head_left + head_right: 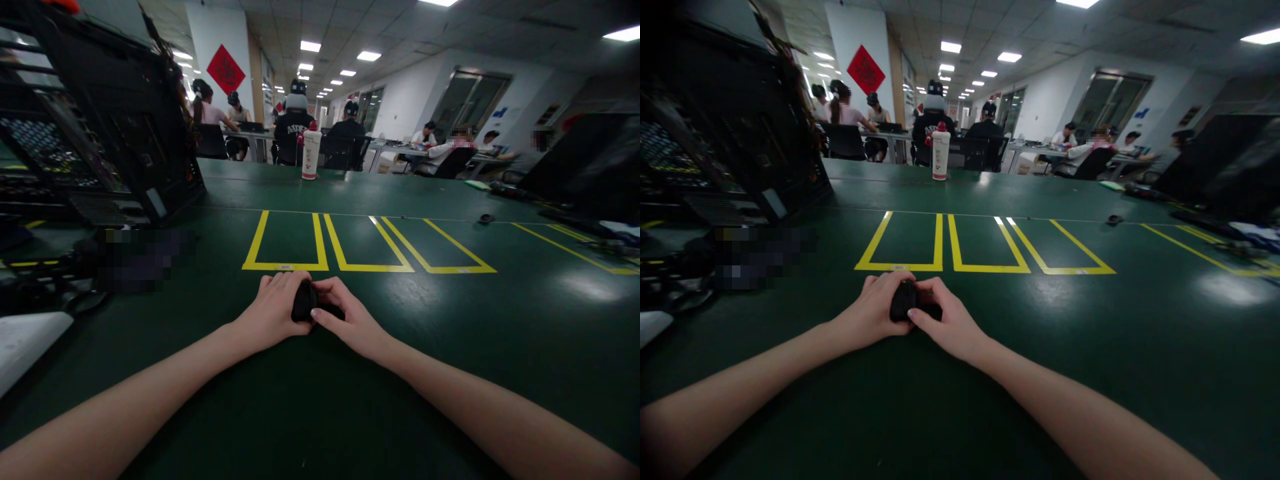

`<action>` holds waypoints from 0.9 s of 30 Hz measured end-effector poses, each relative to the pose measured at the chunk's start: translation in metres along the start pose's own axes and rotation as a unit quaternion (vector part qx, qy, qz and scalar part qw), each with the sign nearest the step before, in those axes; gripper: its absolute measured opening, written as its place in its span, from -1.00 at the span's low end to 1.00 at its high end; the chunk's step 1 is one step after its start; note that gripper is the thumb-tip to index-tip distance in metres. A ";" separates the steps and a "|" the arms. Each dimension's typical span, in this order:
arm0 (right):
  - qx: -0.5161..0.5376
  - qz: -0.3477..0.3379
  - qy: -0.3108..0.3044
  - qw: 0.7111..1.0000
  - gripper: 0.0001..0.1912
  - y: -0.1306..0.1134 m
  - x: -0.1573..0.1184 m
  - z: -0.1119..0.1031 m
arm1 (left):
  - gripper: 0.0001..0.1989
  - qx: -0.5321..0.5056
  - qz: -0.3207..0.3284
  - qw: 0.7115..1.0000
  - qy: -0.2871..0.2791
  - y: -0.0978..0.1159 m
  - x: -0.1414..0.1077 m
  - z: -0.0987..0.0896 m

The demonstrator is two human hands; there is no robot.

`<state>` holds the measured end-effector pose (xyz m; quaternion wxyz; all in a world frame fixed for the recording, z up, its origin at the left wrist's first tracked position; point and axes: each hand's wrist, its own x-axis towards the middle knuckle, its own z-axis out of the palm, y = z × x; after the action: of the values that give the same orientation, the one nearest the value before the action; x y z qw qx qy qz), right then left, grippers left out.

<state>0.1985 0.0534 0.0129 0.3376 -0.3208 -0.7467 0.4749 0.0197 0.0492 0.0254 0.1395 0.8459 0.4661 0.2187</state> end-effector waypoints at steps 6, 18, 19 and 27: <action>0.023 -0.004 0.018 1.000 -0.82 0.003 -0.001 0.001 | -0.49 -0.001 0.006 1.000 0.004 0.000 0.001 0.001; 0.007 0.019 0.009 1.000 -0.70 0.001 0.000 0.000 | -0.48 -0.014 -0.002 1.000 -0.006 0.000 0.000 0.000; 0.008 0.019 0.006 1.000 -0.72 0.000 -0.001 -0.001 | -0.48 -0.014 -0.001 1.000 -0.007 0.000 -0.001 0.000; 0.024 -0.004 0.011 1.000 -0.79 0.001 -0.001 0.000 | -0.47 0.001 0.005 1.000 0.000 0.000 0.001 0.001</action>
<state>0.1994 0.0526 0.0114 0.3558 -0.3149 -0.7328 0.4871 0.0208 0.0498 0.0250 0.1377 0.8483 0.4622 0.2185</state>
